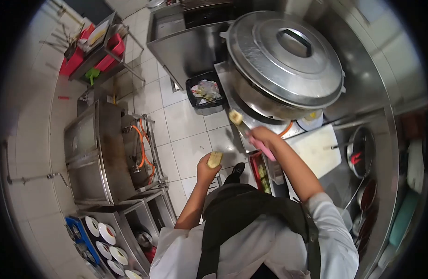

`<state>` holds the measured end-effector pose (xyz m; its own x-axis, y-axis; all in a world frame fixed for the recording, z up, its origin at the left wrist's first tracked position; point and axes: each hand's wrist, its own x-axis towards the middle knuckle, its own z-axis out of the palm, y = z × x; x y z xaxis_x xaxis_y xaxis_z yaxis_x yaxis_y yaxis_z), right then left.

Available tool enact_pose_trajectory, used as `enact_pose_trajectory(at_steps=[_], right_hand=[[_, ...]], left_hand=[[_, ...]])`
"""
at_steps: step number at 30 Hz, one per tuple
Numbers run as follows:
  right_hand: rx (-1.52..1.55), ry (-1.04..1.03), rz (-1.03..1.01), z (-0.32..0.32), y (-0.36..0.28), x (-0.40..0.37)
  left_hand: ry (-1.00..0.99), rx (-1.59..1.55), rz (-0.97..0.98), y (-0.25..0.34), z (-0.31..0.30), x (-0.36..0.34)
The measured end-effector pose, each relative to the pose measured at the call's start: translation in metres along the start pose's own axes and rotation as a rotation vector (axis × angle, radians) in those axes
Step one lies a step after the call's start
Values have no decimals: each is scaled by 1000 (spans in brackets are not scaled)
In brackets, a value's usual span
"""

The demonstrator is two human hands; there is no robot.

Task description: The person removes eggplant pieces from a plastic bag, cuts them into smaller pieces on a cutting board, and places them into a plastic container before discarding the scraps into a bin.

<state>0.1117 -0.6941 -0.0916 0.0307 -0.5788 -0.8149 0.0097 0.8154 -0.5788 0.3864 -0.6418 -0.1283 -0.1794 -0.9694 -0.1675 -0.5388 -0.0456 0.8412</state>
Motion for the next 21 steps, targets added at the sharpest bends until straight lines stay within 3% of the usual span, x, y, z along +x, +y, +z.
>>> enact_pose_trajectory(at_steps=[2,5,7,9,10,11,12,14,16,17,20,21], right_hand=[[54,-140,71,10,-52,44],[196,-90,223,23,-57,94],[121,-115,267,28,-34,83],[243,-241,263,23,7,58],[188,-153,193,27,13,22],[299,-237,153,17,37,6],[358,-178,142,14,44,-26],[495,-241,-44,-11,74,-84],[649,-44,-145,-30,90,-155],[562,143,-247,-37,94,-202],[868,374,-514,-59,157,-311],[935,587,-571,-57,184,-343]], left_hand=[[49,-61,-62,-8,-4,-14],[109,-151,-111,-6,-24,-29],[141,-122,-64,-7,-31,-35],[128,-171,-58,5,-34,-37],[107,-191,-51,12,-34,-34],[73,-233,-13,28,-34,-29],[55,-125,64,34,-29,-21],[-130,-128,140,56,-13,0],[-331,-217,381,105,14,17],[-481,-202,434,135,27,19],[-901,-181,476,221,94,-3],[-1061,-144,536,241,124,-12]])
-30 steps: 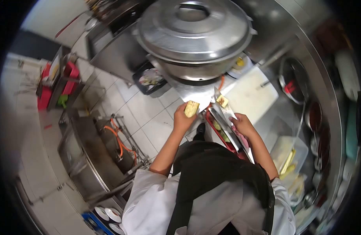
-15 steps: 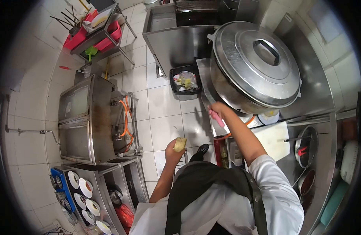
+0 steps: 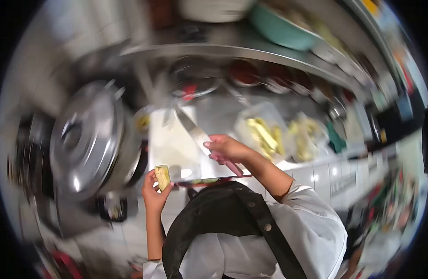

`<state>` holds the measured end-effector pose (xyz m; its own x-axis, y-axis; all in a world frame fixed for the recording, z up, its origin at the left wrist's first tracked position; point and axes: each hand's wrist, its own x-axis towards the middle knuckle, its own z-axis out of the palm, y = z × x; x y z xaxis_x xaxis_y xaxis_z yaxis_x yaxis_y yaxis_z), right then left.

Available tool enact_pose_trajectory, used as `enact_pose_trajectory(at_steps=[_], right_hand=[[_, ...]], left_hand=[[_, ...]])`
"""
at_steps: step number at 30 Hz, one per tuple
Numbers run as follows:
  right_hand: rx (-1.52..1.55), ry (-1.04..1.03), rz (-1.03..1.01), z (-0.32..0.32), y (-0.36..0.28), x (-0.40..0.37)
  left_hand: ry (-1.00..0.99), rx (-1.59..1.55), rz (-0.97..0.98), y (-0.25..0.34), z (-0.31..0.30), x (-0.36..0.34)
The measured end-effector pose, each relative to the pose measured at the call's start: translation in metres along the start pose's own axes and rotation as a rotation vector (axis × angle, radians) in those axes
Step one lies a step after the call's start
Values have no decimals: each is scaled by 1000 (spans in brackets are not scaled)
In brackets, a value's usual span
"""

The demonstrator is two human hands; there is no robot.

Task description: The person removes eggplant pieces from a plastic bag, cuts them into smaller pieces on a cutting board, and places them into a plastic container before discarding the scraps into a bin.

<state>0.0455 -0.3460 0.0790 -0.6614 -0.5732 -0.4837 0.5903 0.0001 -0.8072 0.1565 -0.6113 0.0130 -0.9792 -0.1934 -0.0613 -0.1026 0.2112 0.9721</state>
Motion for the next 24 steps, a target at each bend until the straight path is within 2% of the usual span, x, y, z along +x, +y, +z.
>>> enact_pose_trajectory(at_steps=[1,2,3,4,5,6,8,11,14,15,16,19,21,23,24], right_hand=[[33,159,-119,-26,-6,-27],[140,346,-150,-47,-19,-65],[187,409,-298,-63,-4,-108],[194,570,-339,-91,7,-136],[236,818,-384,-103,18,-167],[388,936,-401,-110,31,-199],[436,1131,-454,-117,57,-253],[579,1172,-486,-142,108,-311],[648,1146,-472,-187,132,-349],[628,1125,-449,-206,135,-362],[609,1108,-431,-225,139,-374],[515,1132,-495,-280,125,-407],[454,1112,-520,-316,113,-423],[356,1135,-524,-345,102,-422],[207,1154,-468,-357,95,-416]], left_hand=[[-148,-14,39,17,28,26],[-276,-22,67,38,61,50],[-376,-29,89,58,85,49],[-474,-38,148,72,124,65],[-581,-111,104,87,161,72],[-632,-75,104,94,197,77],[-691,-161,29,97,268,82],[-756,234,140,90,339,74],[-652,611,176,131,370,41],[-593,686,273,117,378,36],[-594,825,166,114,387,33],[-616,1188,211,125,396,17],[-536,1200,155,147,409,10],[-557,958,291,181,435,-2],[-558,839,352,189,450,-7]])
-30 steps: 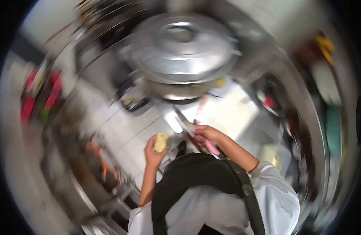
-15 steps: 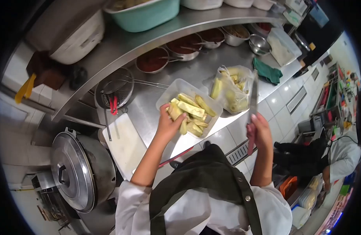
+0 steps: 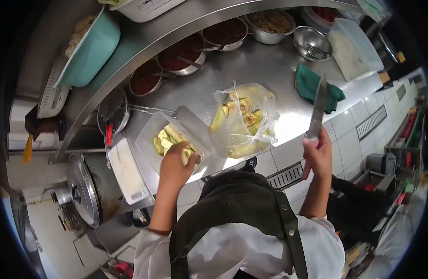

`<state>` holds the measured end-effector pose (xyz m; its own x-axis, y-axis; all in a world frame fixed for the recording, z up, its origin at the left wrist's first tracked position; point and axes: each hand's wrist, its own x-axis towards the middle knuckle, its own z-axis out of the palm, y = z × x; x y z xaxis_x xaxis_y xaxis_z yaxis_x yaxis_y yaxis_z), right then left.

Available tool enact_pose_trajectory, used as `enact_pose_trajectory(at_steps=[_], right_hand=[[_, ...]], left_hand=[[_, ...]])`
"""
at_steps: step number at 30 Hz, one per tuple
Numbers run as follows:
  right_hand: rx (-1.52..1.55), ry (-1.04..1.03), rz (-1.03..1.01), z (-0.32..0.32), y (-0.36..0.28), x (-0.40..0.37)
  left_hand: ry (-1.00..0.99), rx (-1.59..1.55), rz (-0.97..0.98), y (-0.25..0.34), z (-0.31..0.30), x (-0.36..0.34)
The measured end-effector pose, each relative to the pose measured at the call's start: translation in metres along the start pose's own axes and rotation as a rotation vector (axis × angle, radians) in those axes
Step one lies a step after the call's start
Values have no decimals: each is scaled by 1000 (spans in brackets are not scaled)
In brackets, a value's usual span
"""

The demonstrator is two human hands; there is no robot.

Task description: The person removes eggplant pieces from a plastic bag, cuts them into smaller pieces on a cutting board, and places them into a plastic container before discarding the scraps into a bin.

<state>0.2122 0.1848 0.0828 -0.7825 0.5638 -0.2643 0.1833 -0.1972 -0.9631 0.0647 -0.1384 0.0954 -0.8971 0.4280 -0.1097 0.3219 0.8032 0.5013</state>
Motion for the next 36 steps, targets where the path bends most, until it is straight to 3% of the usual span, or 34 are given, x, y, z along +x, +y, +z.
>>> enact_pose_trajectory(at_steps=[2,3,5,7,9,10,13,17,18,21,25,31,34,36], right_hand=[[-197,91,-164,31,11,29],[-466,209,-221,42,41,44],[-566,125,-376,75,34,64],[-660,112,-493,88,45,81],[-707,70,-433,81,60,94],[-709,36,-356,77,64,96],[-460,-56,-180,65,43,79],[-407,-16,-217,67,39,67],[-339,-14,-229,68,39,66],[-285,-37,-208,74,33,67],[-287,-39,-319,72,43,72],[-330,-4,-215,64,33,75],[-302,-19,-260,62,35,75],[-308,-25,-287,57,40,76]], left_hand=[[-41,-145,203,36,25,22],[-63,-113,329,55,42,36],[-21,-48,560,76,86,62],[-130,132,604,76,106,77],[-461,419,482,70,107,91],[-332,370,570,63,99,86],[-420,233,580,59,73,75],[-531,165,560,52,85,67],[-456,145,528,51,89,68],[-555,255,217,52,105,87],[-401,183,493,43,137,115],[-553,313,534,47,149,126],[-317,182,756,46,158,128],[-479,278,710,54,166,131]])
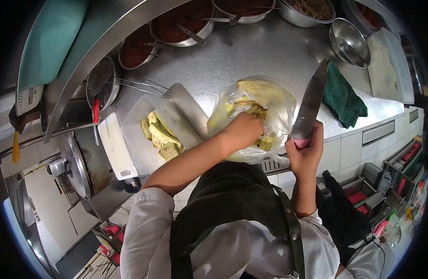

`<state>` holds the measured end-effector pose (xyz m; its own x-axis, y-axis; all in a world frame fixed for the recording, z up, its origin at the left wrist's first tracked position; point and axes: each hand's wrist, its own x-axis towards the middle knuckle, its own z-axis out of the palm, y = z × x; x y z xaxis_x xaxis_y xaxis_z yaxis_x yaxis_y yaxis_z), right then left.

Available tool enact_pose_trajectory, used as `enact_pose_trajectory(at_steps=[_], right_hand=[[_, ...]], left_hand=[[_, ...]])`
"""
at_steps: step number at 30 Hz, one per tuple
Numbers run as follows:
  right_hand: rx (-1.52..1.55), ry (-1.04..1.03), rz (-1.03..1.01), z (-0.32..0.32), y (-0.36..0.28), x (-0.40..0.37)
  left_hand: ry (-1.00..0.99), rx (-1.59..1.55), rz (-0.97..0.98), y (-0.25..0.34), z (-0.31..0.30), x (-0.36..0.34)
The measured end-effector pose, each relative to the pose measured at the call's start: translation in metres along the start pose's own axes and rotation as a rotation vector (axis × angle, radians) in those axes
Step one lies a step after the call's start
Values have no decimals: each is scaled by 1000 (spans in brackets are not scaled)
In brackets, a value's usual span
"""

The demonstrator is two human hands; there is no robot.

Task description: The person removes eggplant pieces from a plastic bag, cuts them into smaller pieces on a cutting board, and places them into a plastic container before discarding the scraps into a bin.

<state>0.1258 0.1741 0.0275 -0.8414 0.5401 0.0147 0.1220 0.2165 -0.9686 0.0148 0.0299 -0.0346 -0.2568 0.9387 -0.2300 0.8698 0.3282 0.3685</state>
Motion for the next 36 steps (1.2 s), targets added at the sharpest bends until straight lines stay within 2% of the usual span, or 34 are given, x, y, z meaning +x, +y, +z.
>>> enact_pose_trajectory(at_steps=[4,7,10,13,16,19,25,28,31,34,36], right_hand=[[-8,-4,49,-5,0,0],[33,4,95,-4,-4,2],[41,-12,58,-5,0,3],[11,-32,82,-9,-3,4],[-89,-44,28,-12,-1,4],[-36,-24,4,-11,2,1],[28,-71,13,-12,-3,1],[59,-65,38,-10,-9,0],[62,-57,26,-10,-7,-3],[38,-49,-20,-10,-1,-4],[13,-23,51,-13,-18,-7]], left_hand=[[-227,31,38,1,-1,21],[-257,39,36,0,-6,28],[-286,50,29,2,-11,30],[-234,11,74,4,-16,27],[-434,20,-104,9,-41,21],[15,-57,10,-9,-41,-9],[137,-331,-358,-3,-32,-32],[75,-467,-532,2,-32,-31],[377,-667,-478,9,-34,-49],[816,-850,-371,25,-56,-80],[988,-1119,-288,29,-82,-109]])
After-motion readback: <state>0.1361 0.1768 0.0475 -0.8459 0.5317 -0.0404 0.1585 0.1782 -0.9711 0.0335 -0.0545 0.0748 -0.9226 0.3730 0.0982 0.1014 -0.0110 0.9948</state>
